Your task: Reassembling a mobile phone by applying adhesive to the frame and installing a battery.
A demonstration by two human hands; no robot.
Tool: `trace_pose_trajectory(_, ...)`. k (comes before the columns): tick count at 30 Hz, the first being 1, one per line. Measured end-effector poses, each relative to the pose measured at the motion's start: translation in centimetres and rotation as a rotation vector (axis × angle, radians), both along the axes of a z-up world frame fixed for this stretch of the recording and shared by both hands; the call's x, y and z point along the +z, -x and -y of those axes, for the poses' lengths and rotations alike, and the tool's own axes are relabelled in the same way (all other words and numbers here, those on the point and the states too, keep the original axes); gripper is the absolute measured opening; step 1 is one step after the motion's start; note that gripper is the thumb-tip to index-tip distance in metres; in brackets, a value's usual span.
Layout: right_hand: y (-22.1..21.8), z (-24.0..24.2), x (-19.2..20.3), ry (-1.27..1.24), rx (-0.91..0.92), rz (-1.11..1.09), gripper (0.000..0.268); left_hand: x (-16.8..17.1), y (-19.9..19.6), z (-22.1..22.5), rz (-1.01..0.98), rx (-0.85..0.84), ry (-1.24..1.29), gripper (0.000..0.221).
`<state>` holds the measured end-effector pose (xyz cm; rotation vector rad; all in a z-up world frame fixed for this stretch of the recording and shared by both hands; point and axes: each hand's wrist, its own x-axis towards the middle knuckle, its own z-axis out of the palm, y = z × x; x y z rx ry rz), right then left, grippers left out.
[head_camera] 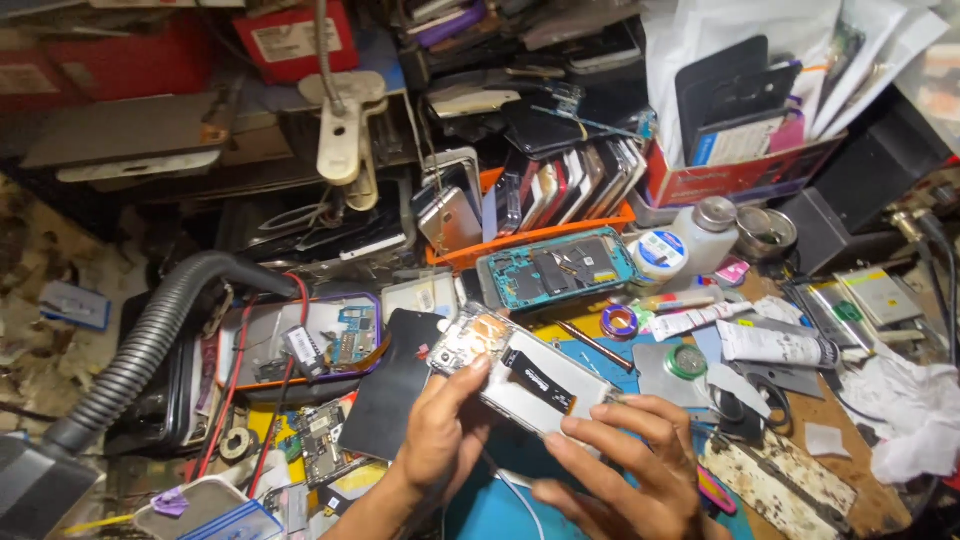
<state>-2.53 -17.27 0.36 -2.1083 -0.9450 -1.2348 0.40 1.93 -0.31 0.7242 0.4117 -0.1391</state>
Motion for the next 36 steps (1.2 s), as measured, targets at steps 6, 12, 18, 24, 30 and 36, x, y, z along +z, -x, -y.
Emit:
trace_pose_trajectory(6,-2.6,1.3,3.1,-0.133,0.064,-0.247,0.011,-12.1,-1.0,-6.9,0.477,-0.031,-0.538,0.056)
trace_pose_trajectory(12,-7.2,-1.4,3.2,-0.286,0.100,-0.503,0.052,-6.8,0.5,-6.4,0.045,-0.062,-0.211,0.046)
trace_pose_trajectory(18,-6.9,-3.0,1.7,-0.292,0.145,-0.388,0.011,-5.5,1.0,-6.8,0.384,-0.225,-0.460,0.030)
trace_pose_trajectory(24,-5.7,-3.2,0.9,-0.115,0.313,-0.241,0.042,-4.3,1.0,-5.9,0.317,-0.368,-0.527,0.027)
trace_pose_trajectory(30,-5.2,-4.2,0.5,-0.095,0.333,-0.284,0.027,-1.9,1.1,-4.8,0.634,-0.366,-0.496,0.066)
trace_pose_trajectory(36,-4.9,-4.7,0.6,-0.034,0.344,-0.218,0.025,-2.5,1.0,-5.2,0.608,-0.377,-0.597,0.047)
